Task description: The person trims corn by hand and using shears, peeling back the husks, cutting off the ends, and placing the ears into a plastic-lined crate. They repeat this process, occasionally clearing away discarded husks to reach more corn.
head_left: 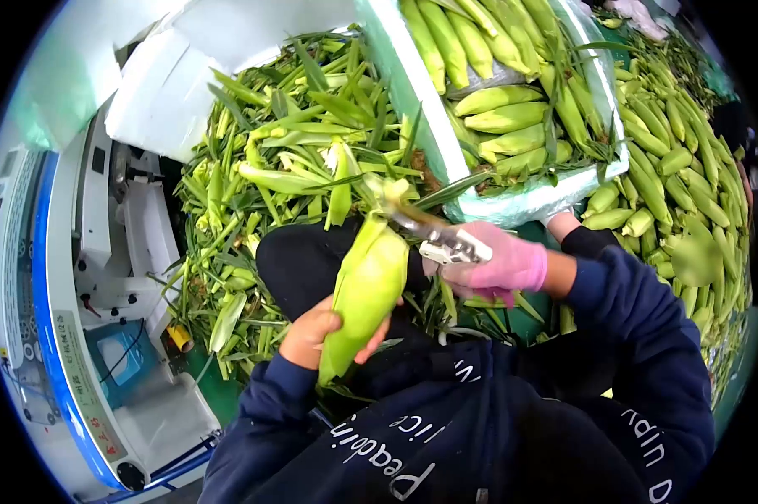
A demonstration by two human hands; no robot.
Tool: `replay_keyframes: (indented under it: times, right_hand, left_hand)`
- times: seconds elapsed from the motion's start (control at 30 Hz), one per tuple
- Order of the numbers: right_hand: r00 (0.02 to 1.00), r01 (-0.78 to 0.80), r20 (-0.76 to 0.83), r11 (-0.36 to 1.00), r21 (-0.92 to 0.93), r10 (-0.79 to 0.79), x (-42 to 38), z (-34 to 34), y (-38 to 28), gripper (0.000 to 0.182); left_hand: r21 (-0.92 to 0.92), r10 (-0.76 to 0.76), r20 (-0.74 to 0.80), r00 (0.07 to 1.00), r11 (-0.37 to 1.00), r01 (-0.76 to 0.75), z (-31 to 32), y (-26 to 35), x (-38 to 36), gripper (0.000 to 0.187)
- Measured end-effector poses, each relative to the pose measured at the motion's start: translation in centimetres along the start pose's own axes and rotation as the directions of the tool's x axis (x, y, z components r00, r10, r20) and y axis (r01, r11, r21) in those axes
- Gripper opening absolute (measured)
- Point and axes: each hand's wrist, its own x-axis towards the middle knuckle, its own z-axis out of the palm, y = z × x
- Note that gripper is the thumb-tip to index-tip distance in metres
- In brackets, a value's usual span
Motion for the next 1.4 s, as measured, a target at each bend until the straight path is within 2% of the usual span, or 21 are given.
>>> replay_keyframes:
  times: [0.03,0.07,0.13,0.2,0.27,0.33,0.4,0.47,0.53,0.67,0.73,0.8,0.87,0.9,0.93,1.03,1.1,1.2,1.27,1.33,1.4]
  right_hand:
    - [0.992,-0.126,0.067,0.909,0.398,0.108,0.3,1.2,0.3,0.024]
    - [0.998,-0.053,-0.010,0.863,0.502,0.067,1.7,2.4,1.0,0.026]
    - [0.984,0.128,-0.176,0.724,0.678,-0.009,4.0,3.6,1.7,0.029]
    - [0.955,0.002,-0.270,0.911,0.413,0.120,3.5,2.7,1.3,0.038]
    - [0.871,0.186,-0.491,0.932,0.310,-0.011,3.2,4.5,1.5,0.042]
    - [0.865,0.159,-0.502,0.949,0.272,0.000,2.7,6.3,0.8,0.051]
    - [0.836,0.271,-0.500,0.962,0.017,-0.227,3.5,7.3,2.4,0.059]
    - [0.872,0.085,-0.479,0.995,-0.057,-0.102,3.8,7.5,1.7,0.072]
    - [0.814,0.248,-0.528,0.967,-0.061,-0.242,4.7,7.2,3.7,0.067]
    - [0.946,0.177,-0.320,0.759,0.627,0.044,2.7,5.2,3.9,0.050]
    - [0.952,0.203,-0.307,0.718,0.665,0.014,2.1,4.6,3.8,0.046]
    - [0.984,0.000,-0.117,0.662,0.749,0.131,1.4,3.1,3.9,0.042]
    - [0.981,-0.096,-0.032,0.625,0.774,0.190,1.2,2.5,3.7,0.039]
    - [0.980,-0.089,-0.046,0.628,0.773,0.195,1.6,2.9,3.0,0.037]
    - [0.979,-0.085,-0.053,0.637,0.766,0.196,1.7,3.0,2.1,0.036]
    - [0.996,-0.073,0.021,0.672,0.737,0.085,1.2,2.3,2.4,0.035]
    - [0.994,-0.010,-0.059,0.628,0.778,0.090,0.3,1.8,3.7,0.043]
    - [0.990,0.056,-0.123,0.602,0.796,0.070,-2.7,1.2,3.1,0.050]
    - [0.970,-0.039,-0.201,0.909,0.414,0.133,-4.0,-0.3,2.5,0.061]
    - [0.953,-0.118,-0.284,0.993,-0.021,0.108,-4.2,-1.2,3.1,0.062]
    - [0.974,-0.192,-0.153,0.971,-0.144,0.170,-4.1,-1.9,1.9,0.062]
  left_hand:
    - [-0.051,0.103,0.176,0.979,0.994,-0.096,-0.3,-0.7,0.3,0.084]
    - [-0.113,0.212,0.350,0.912,0.977,-0.183,-1.9,-1.6,1.1,0.091]
    - [-0.154,0.463,0.121,0.878,0.883,-0.444,-1.0,-0.6,2.0,0.093]
    - [-0.034,0.573,-0.174,0.801,0.809,-0.586,-0.1,1.1,2.6,0.094]
    - [0.243,0.658,-0.479,0.581,0.735,-0.633,0.0,1.6,3.8,0.086]
    - [0.515,0.776,-0.460,0.432,0.629,-0.582,-1.0,1.2,4.4,0.066]
    - [0.721,0.811,-0.521,0.266,0.585,-0.372,-0.2,0.2,5.9,0.060]
    - [0.767,0.808,-0.451,0.378,0.568,-0.299,1.0,-0.7,7.1,0.048]
    - [0.764,0.844,-0.406,0.351,0.524,-0.377,1.6,-1.2,8.5,0.042]
    - [0.647,0.770,-0.573,0.280,0.635,-0.422,-0.7,1.8,7.6,0.040]
    - [0.892,0.916,-0.301,0.265,0.369,-0.261,-4.4,4.0,6.1,0.079]
    - [0.891,0.943,0.155,0.295,-0.262,0.371,-1.8,5.3,5.1,0.098]
    - [0.799,0.606,0.319,0.728,-0.585,0.137,0.8,5.4,4.5,0.109]
    - [0.749,0.409,0.354,0.841,-0.663,0.008,2.0,5.1,4.6,0.100]
    - [0.704,0.334,0.485,0.808,-0.698,-0.135,1.4,4.6,5.2,0.089]
    - [0.718,0.406,0.652,0.640,-0.602,-0.350,-1.1,4.3,6.9,0.078]
    - [0.817,0.575,0.576,0.581,-0.436,-0.378,-1.3,3.2,8.2,0.075]
    - [0.862,0.740,0.011,0.673,0.334,-0.381,-3.2,-0.8,9.3,0.074]
    - [0.381,0.445,-0.054,0.894,0.837,-0.393,-1.9,-0.9,9.4,0.068]
    - [0.139,0.222,-0.091,0.971,0.968,-0.208,-0.7,-1.1,8.6,0.074]
    - [-0.008,0.108,-0.075,0.991,0.994,-0.109,-0.1,-1.1,8.5,0.074]
